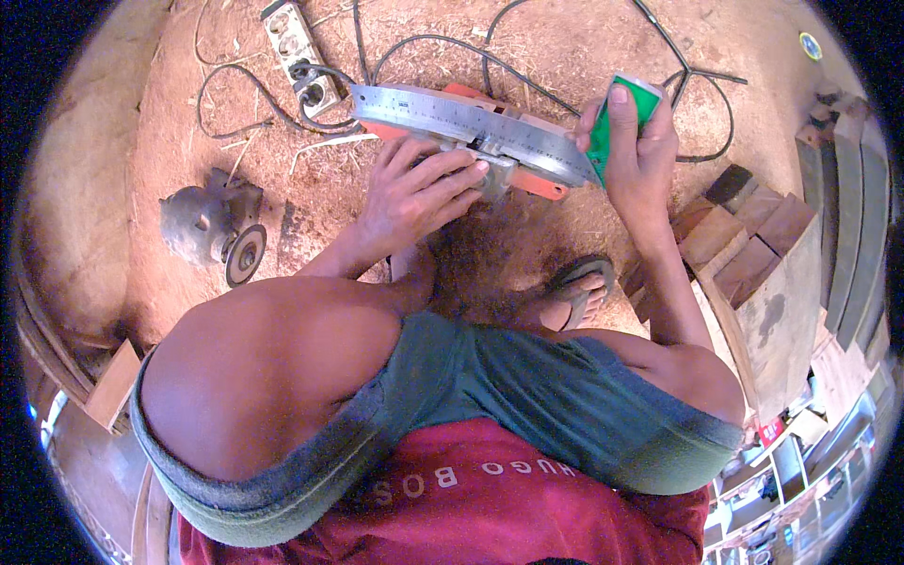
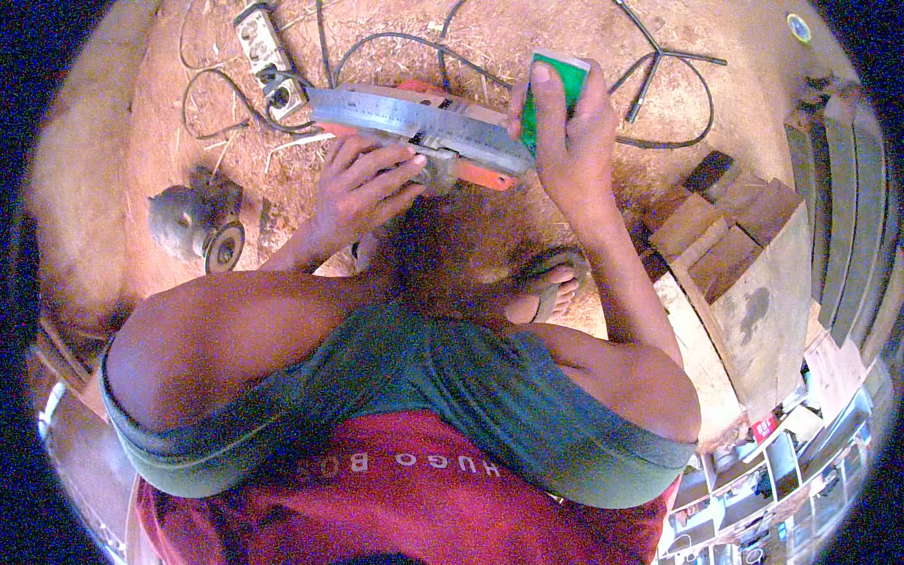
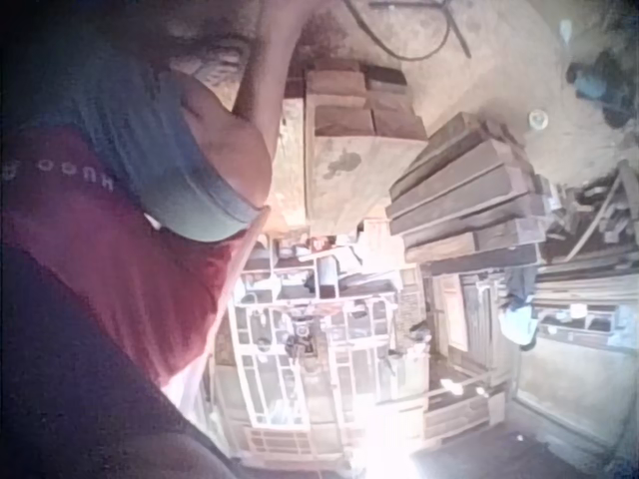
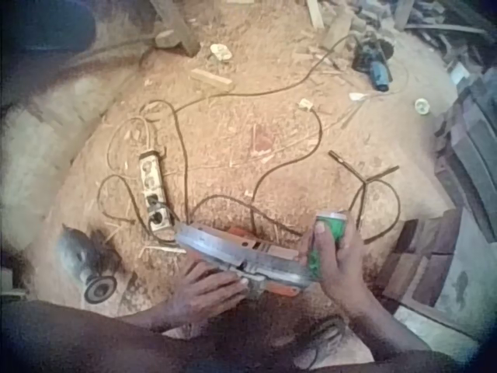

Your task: The person cleans a wood planer tool by hand and with a small green plastic scraper, then uses a T-handle wrench to tighten screws on the tool's base.

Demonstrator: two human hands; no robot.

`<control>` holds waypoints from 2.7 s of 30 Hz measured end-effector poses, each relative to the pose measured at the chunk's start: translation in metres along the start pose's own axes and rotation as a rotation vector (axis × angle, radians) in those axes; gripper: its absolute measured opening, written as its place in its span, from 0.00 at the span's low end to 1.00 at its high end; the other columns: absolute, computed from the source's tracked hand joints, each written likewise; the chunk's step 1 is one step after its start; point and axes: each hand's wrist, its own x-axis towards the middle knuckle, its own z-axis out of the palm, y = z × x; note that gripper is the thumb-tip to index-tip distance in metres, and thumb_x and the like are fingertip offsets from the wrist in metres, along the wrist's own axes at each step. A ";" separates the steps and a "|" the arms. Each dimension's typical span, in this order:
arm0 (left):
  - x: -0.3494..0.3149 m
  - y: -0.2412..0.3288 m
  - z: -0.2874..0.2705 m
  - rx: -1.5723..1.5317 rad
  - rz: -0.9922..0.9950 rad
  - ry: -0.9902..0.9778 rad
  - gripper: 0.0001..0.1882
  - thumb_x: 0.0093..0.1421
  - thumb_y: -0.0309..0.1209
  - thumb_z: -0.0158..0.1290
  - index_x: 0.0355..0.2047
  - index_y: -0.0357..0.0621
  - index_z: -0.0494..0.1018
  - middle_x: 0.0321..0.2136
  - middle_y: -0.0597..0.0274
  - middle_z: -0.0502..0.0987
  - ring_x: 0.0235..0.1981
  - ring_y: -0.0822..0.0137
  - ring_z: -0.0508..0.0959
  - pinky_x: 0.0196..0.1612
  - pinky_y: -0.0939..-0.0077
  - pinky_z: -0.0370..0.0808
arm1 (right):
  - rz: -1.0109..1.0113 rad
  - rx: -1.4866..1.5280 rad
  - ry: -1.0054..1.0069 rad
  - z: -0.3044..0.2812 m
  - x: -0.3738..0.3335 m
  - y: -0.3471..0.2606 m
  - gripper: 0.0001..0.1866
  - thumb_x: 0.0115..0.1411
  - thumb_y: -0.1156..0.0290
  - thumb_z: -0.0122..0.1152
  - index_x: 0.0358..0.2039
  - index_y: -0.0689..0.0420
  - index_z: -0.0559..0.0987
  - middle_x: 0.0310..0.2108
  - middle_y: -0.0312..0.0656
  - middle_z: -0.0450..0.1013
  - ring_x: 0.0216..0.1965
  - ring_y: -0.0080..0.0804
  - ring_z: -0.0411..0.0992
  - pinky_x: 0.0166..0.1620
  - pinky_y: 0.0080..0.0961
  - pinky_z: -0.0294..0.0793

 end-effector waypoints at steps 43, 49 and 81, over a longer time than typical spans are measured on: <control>0.000 0.001 -0.001 -0.032 -0.017 0.029 0.22 0.50 0.34 0.72 0.48 0.53 0.85 0.48 0.73 0.82 0.43 0.63 0.78 0.48 0.63 0.74 | -0.018 0.021 0.009 0.006 0.002 0.005 0.11 0.80 0.64 0.48 0.44 0.58 0.68 0.27 0.41 0.76 0.24 0.24 0.75 0.29 0.22 0.75; 0.003 0.002 -0.004 -0.015 -0.027 0.028 0.23 0.49 0.35 0.73 0.47 0.52 0.85 0.48 0.73 0.82 0.43 0.63 0.78 0.48 0.63 0.74 | 0.013 0.034 0.014 0.004 0.001 0.005 0.11 0.80 0.63 0.47 0.45 0.58 0.67 0.28 0.41 0.76 0.25 0.24 0.75 0.30 0.24 0.76; 0.000 0.001 0.002 -0.049 -0.042 0.046 0.24 0.49 0.36 0.74 0.48 0.51 0.84 0.47 0.72 0.82 0.43 0.62 0.79 0.48 0.62 0.74 | -0.052 0.062 0.041 0.004 0.001 0.010 0.11 0.80 0.62 0.46 0.44 0.56 0.67 0.26 0.42 0.75 0.24 0.24 0.73 0.29 0.23 0.75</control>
